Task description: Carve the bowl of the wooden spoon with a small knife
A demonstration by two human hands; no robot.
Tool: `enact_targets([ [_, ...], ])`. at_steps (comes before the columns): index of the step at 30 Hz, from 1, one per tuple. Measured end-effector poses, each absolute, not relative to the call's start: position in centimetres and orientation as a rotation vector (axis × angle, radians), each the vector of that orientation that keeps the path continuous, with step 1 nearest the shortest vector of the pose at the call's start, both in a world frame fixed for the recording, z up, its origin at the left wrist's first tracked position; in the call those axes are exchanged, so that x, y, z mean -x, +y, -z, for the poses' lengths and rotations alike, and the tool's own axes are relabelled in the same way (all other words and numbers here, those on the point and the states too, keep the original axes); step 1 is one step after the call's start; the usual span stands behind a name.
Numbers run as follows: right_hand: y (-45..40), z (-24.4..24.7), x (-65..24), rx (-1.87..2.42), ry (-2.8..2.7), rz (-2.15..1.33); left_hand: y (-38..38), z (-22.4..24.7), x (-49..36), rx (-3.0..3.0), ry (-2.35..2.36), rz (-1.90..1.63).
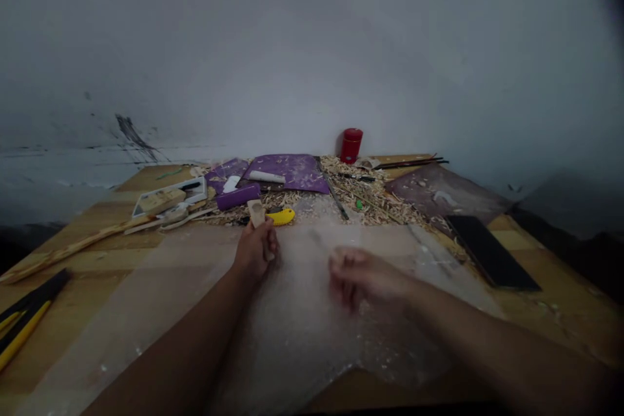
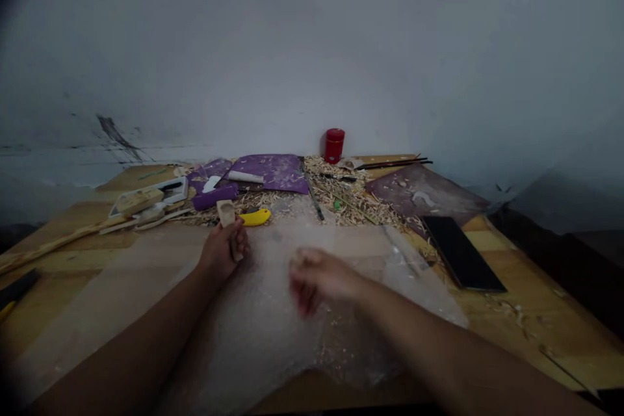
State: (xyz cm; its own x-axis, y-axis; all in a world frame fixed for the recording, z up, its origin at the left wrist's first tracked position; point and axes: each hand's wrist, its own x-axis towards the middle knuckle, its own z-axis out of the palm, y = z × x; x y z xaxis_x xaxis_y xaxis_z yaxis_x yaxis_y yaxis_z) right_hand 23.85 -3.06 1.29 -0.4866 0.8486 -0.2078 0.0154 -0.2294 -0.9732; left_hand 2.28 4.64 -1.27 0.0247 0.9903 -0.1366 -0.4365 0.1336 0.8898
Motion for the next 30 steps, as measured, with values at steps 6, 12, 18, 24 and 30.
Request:
enact_targets([
  [6, 0.1, 0.0, -20.7, 0.950, -1.573, -1.982, 4.8, -0.5, -0.4, -0.557, 0.821, -1.283],
  [12, 5.4, -0.1, -19.3, 1.063, -1.365, -1.699, 5.1, -0.7, -0.1, -0.431, 0.833, -1.324],
  [18, 4.0, 0.8, -18.5, 1.131, -1.386, -1.648, 5.4, -0.5, -0.3, -0.377, 0.911, -1.422],
  [24, 4.3, -0.1, -19.3, 1.123, -1.327, -1.519, 3.7, -2.1, -1.3, -0.477, 0.902, -1.364],
  [30, 1.9, -0.5, -20.0, 1.053, -1.391, -1.446, 2.1, -1.3, -2.4, -0.859, 0.785, -0.973],
])
